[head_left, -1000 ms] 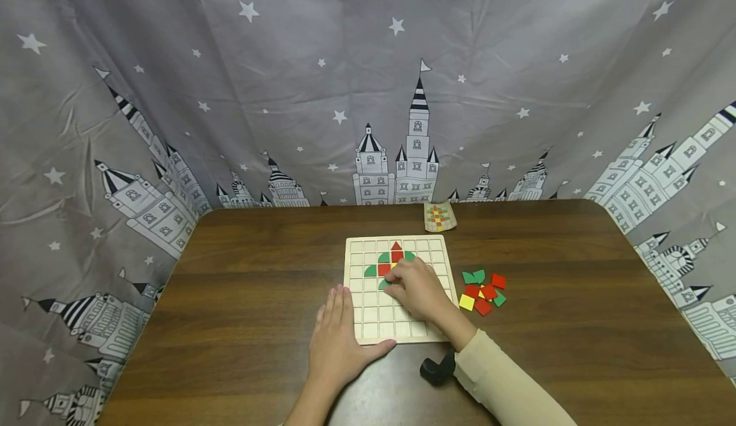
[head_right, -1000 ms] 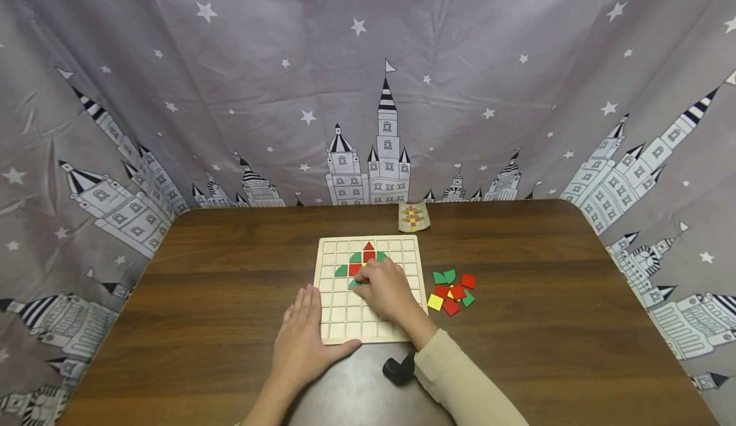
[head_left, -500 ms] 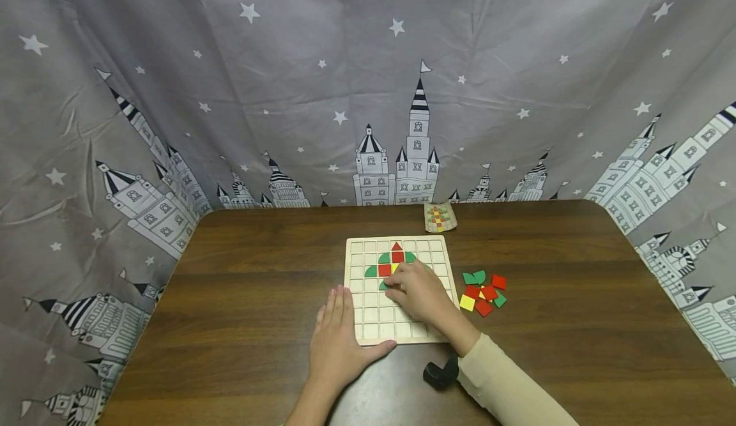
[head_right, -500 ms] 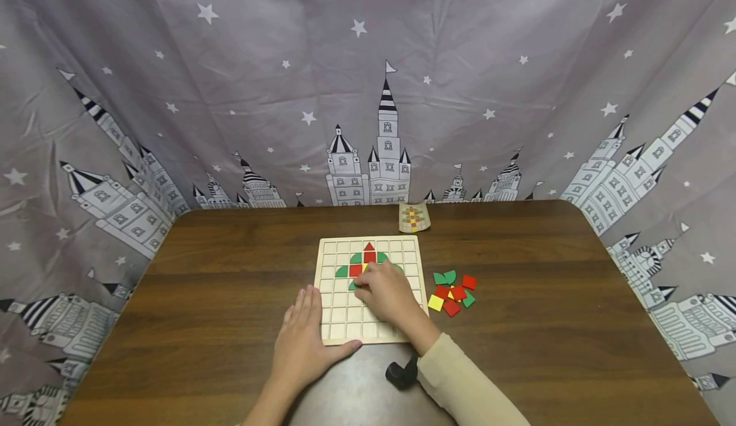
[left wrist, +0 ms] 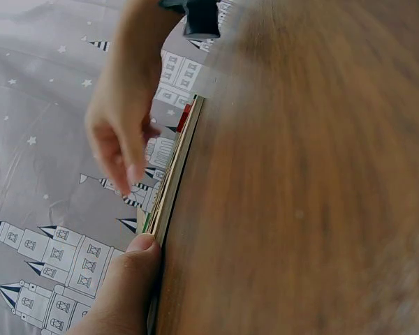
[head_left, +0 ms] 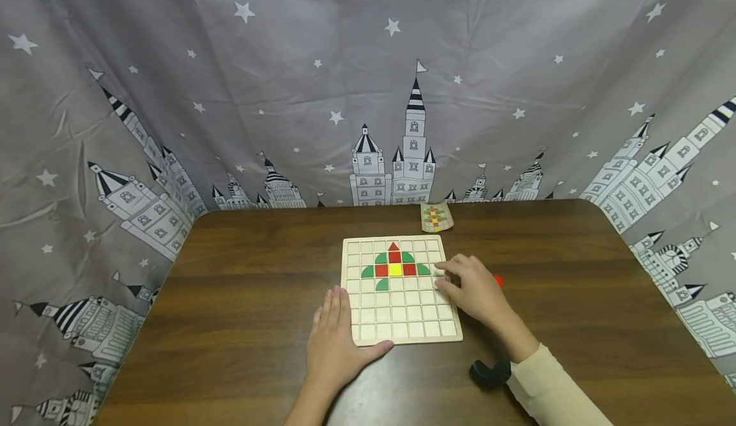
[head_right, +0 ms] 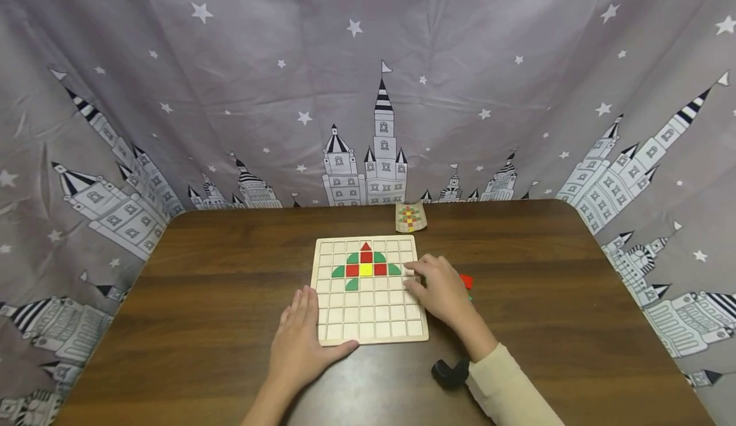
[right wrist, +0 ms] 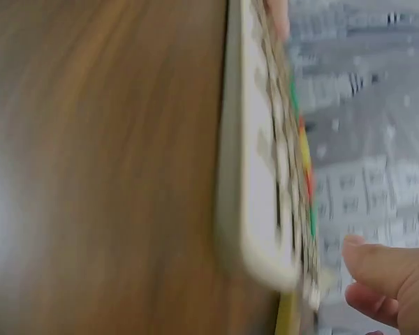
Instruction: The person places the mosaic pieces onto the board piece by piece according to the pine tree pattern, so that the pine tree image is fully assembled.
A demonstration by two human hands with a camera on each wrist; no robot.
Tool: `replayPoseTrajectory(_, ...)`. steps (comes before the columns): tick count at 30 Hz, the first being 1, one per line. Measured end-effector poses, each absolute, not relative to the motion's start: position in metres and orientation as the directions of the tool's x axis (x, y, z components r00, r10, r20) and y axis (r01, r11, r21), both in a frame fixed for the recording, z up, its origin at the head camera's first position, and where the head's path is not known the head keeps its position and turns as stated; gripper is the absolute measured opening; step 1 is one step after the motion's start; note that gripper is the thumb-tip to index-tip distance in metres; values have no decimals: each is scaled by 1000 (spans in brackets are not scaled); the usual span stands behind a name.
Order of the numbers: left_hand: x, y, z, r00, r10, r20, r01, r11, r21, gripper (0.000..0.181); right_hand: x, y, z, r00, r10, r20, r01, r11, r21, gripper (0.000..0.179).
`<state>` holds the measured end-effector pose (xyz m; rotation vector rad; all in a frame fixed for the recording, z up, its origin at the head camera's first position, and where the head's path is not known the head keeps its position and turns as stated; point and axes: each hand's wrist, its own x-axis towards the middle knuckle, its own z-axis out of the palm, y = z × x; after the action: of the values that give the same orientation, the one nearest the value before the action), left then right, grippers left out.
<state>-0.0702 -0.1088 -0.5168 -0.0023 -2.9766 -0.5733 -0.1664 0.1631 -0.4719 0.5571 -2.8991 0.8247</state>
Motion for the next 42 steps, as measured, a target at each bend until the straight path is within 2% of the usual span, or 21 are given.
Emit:
replayPoseTrajectory(9,-71,-109,-516,-994,-21,110,21,926,376,137,-169,238,-477,-958,-239,161,-287,837,-466,38)
replayPoseTrajectory(15,-71,-108,-516,-992,-19,122,28,927,375,136,-170,266,-481,-955,-263,134,-295,823,-485,40)
replayPoseTrajectory(22,-70,-109,-517,-992,-18,122,30,926,375,136,-170,275,-486,-960,-267,83,-273,831,-486,31)
replayPoseTrajectory(28,-71,-109,-517,-994,-16,111,26,929,370,137,-167,279,-484,-967,-251,45,-242,847,-473,37)
replayPoseTrajectory(42,-71,-108,-515,-994,-18,112,26,927,375,136,-166,280,-484,-960,-267,87,-277,852,-444,28)
